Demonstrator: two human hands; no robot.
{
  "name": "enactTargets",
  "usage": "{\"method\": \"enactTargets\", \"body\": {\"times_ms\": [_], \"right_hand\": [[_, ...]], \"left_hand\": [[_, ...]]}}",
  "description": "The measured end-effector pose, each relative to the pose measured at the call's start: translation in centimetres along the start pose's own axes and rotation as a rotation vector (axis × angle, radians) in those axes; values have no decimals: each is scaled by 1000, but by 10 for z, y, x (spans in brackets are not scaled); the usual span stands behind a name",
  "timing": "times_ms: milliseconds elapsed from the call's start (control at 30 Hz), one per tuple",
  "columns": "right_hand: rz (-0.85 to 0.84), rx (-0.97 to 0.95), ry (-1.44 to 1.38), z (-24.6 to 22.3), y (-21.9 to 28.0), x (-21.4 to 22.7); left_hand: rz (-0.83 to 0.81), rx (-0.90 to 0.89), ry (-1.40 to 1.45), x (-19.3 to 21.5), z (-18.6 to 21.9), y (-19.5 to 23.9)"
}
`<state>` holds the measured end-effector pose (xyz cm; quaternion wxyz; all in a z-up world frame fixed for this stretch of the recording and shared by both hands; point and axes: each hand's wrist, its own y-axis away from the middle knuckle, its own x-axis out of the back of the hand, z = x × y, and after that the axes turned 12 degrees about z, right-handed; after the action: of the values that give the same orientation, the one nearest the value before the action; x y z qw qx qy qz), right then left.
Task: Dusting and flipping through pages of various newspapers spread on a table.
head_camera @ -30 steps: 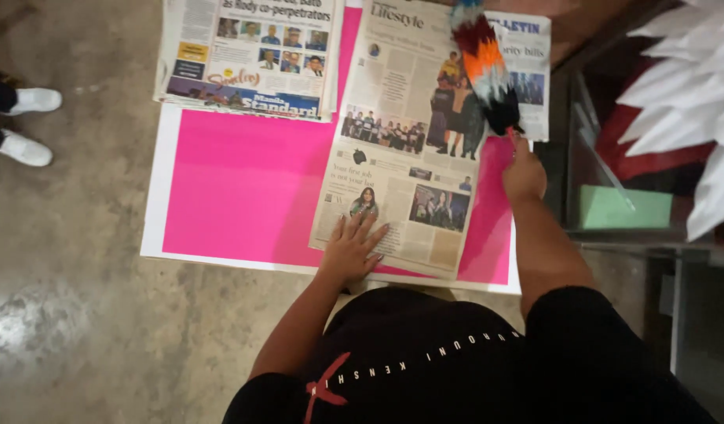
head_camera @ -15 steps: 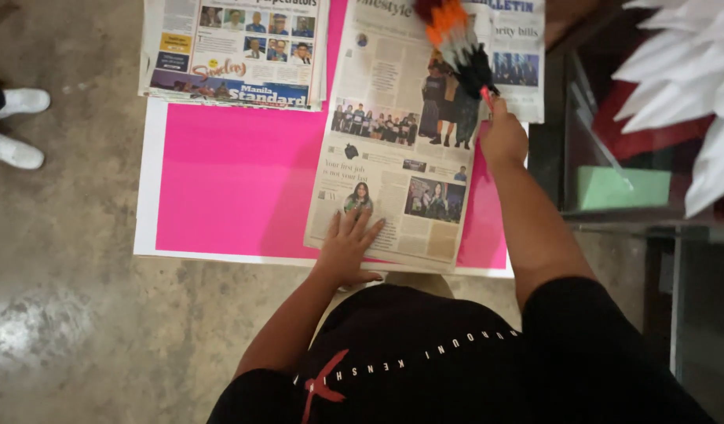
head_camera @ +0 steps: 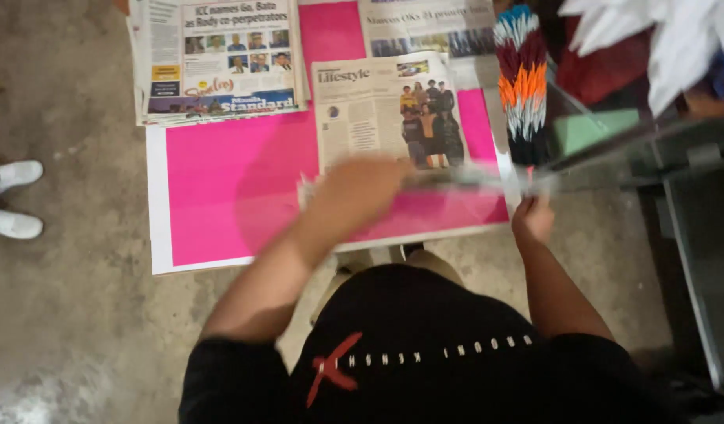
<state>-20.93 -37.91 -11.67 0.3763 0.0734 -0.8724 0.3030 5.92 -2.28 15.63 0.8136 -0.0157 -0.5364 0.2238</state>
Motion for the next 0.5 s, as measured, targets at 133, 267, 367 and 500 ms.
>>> {"method": "enactTargets", "body": {"times_ms": [133, 267, 367, 500], "right_hand": [[-15, -124, -45, 7, 32, 21], [-25, -125, 50, 9, 47, 34], [-93, -171, 104, 1, 47, 41], [-162, -187, 112, -6, 51, 41]], "left_hand": [[80, 91, -152, 43, -25, -65], [249, 158, -390, -22, -81, -102], [498, 26, -757, -103, -101, -78], [-33, 77, -436, -154, -88, -15]]}}
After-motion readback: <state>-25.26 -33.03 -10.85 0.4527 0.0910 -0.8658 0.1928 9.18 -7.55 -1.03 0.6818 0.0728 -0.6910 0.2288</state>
